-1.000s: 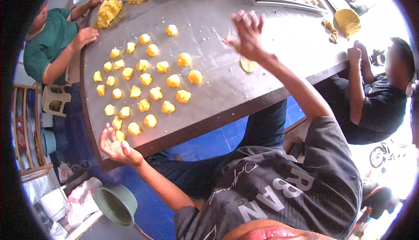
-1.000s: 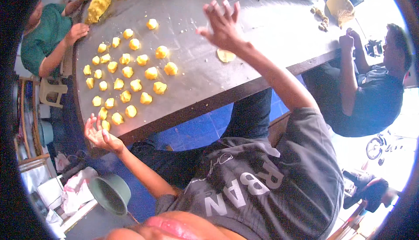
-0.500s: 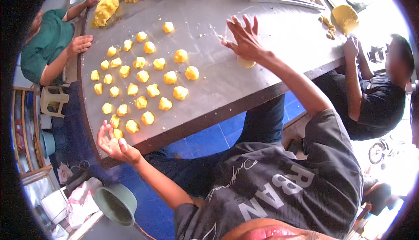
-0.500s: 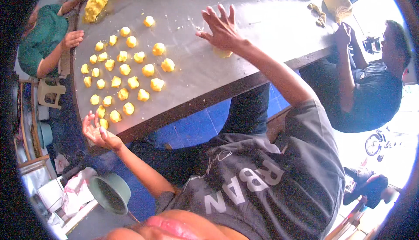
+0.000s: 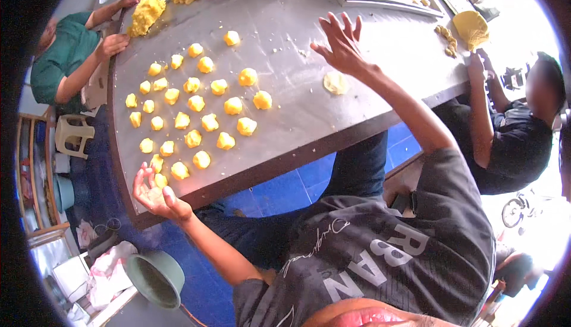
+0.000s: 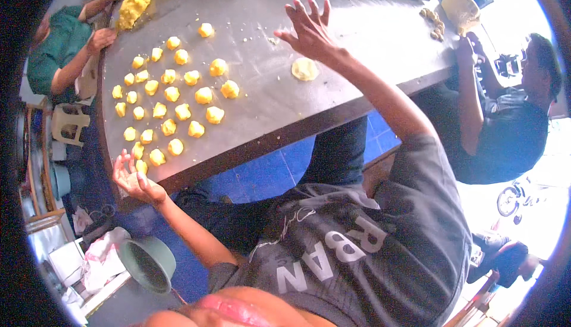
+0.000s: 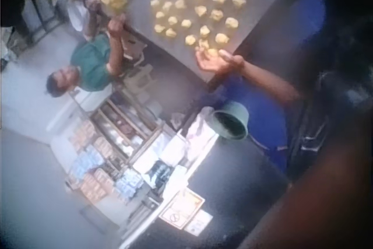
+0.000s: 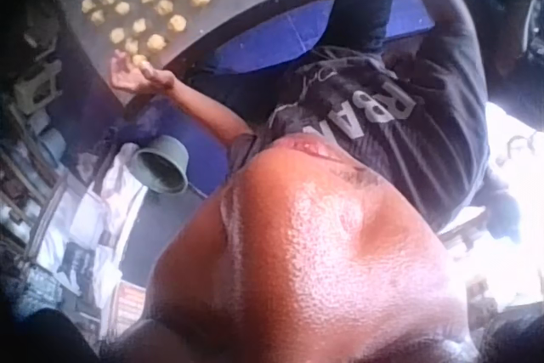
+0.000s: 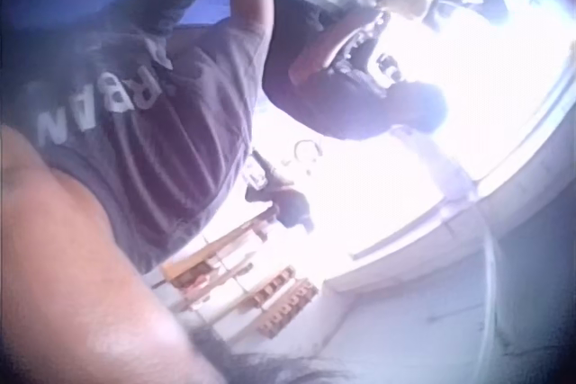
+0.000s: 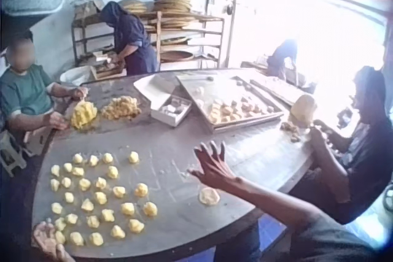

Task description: The person shapes small pieces of yellow dough by hand on a metal table, rolling them into balls and arranging them in a grid.

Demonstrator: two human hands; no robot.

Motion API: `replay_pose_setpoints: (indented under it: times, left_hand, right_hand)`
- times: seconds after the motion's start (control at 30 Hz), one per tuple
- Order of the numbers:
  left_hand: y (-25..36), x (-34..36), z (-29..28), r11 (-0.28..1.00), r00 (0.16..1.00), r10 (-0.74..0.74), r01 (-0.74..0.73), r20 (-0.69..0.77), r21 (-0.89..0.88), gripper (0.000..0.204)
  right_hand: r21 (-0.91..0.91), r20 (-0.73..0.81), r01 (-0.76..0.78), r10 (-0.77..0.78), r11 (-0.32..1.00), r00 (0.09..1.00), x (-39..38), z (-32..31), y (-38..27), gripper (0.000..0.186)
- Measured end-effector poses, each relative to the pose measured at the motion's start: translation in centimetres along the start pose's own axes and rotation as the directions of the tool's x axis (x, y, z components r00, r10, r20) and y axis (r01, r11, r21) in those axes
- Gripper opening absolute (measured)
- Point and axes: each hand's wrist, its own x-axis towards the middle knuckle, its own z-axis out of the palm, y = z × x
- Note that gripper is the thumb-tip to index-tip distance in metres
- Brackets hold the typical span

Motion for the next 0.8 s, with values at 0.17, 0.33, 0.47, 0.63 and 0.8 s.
replay_pose_setpoints:
  times: [0.17, 0.33, 0.47, 0.63, 0.8]
  left_hand:
    - [0.2, -0.2, -0.2, 0.999, 1.0, -0.028, 0.028, -0.015, 0.02, 0.054]
    - [0.3, -0.3, 0.1, 0.999, 1.0, -0.019, 0.019, -0.003, 0.033, 0.053]
    - [-0.1, -0.5, -0.1, 0.999, 0.999, -0.044, 0.044, -0.013, 0.007, 0.052]
    - [0.3, -0.4, 0.0, 0.996, 0.996, -0.087, 0.087, 0.002, 0.027, 0.053]
    - [0.3, -0.4, -0.3, 0.996, 0.997, -0.077, 0.077, 0.011, 0.043, 0.051]
  right_hand:
    - [0.039, 0.235, -0.048, 0.037, 0.998, 0.971, -0.3, -1.5, -1.8, 0.073]
    - [0.37, 0.267, -0.109, 0.007, 0.923, 0.964, -1.4, -7.0, 0.0, 0.058]
    - [0.487, 0.505, -0.171, -0.116, 0.856, 0.855, -3.9, -6.0, 1.0, 0.045]
    - [0.488, 0.493, -0.154, -0.125, 0.859, 0.861, -5.4, -4.4, 0.5, 0.028]
    - [0.548, 0.454, -0.163, -0.128, 0.82, 0.882, -5.2, -4.6, -0.2, 0.021]
